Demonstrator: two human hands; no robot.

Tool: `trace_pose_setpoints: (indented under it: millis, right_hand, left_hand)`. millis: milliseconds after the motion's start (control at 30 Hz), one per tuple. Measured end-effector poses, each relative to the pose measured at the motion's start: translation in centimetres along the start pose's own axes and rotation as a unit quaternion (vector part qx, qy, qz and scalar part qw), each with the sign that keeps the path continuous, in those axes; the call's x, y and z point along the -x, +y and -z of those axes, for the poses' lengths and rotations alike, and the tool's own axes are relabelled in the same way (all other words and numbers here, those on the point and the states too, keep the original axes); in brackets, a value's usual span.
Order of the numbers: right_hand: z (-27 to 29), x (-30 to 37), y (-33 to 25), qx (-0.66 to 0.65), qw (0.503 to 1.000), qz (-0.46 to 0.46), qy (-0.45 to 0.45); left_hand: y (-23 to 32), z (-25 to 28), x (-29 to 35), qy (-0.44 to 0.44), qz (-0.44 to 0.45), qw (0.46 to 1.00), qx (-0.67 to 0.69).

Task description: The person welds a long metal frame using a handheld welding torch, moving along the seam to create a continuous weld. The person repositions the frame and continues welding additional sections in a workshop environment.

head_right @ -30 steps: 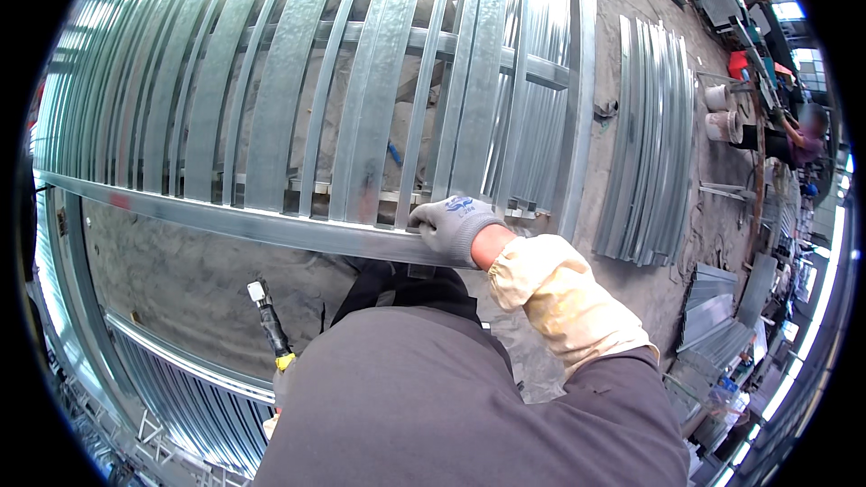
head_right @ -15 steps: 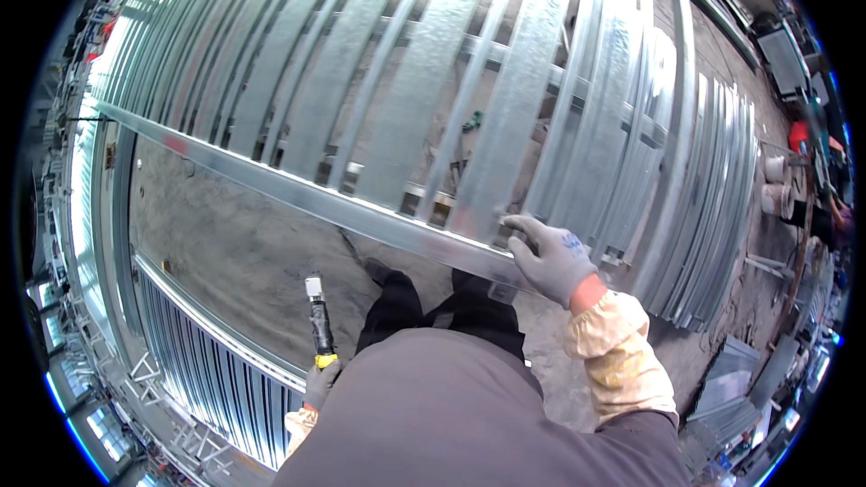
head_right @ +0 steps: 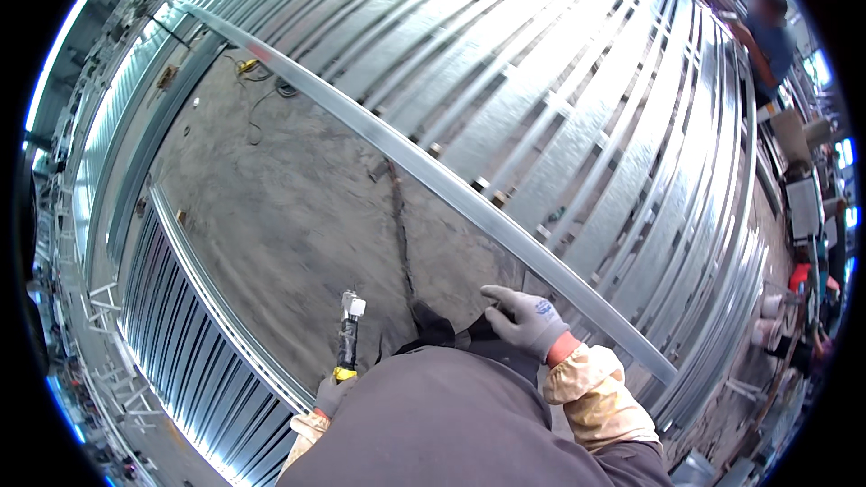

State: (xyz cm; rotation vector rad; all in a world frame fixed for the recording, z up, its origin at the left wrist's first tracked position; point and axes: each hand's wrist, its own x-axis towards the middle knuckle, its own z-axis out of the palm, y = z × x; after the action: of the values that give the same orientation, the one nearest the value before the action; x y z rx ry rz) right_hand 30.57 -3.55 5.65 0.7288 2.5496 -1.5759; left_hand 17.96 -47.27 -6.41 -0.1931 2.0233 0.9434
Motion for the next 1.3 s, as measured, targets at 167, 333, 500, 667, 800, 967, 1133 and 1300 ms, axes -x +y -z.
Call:
trace_pose_setpoints:
  millis: [167, 333, 500, 667, 800, 967, 1133, 1300]
  right_hand:
    - [-2.4, -6.6, -4.4, 0.037, 0.998, 0.012, -0.046]
    - [-3.3, -15.2, -5.7, 0.029, 0.996, -0.015, -0.079]
    - [-4.5, -28.6, -9.7, 0.028, 0.996, 0.017, -0.085]
    - [-6.3, -40.5, -16.4, 0.052, 0.98, 0.136, -0.133]
    - [-8.8, -49.5, -22.4, 0.107, 0.965, 0.166, -0.175]
    - [-14.6, -59.2, -28.8, 0.123, 0.956, 0.183, -0.191]
    - [-21.9, -65.5, -35.9, 0.116, 0.963, 0.164, -0.179]
    - [-27.0, -70.9, -41.4, 0.114, 0.96, 0.161, -0.198]
  left_hand:
    - [2.7, 5.3, -2.5, 0.047, 0.042, 0.984, 0.166]
    - [4.9, 9.3, -7.2, 0.076, 0.075, 0.956, 0.272]
    - [6.1, 13.4, -10.9, 0.159, 0.092, 0.966, 0.183]
    - [10.8, 17.5, -12.9, 0.2, 0.075, 0.952, 0.218]
    - [15.9, 21.8, -15.4, 0.226, 0.073, 0.921, 0.308]
    - [17.3, 30.1, -21.9, 0.22, 0.064, 0.893, 0.387]
    - [19.1, 43.5, -30.2, 0.184, 0.034, 0.895, 0.406]
    - [23.4, 58.3, -36.8, 0.223, -0.058, 0.93, 0.286]
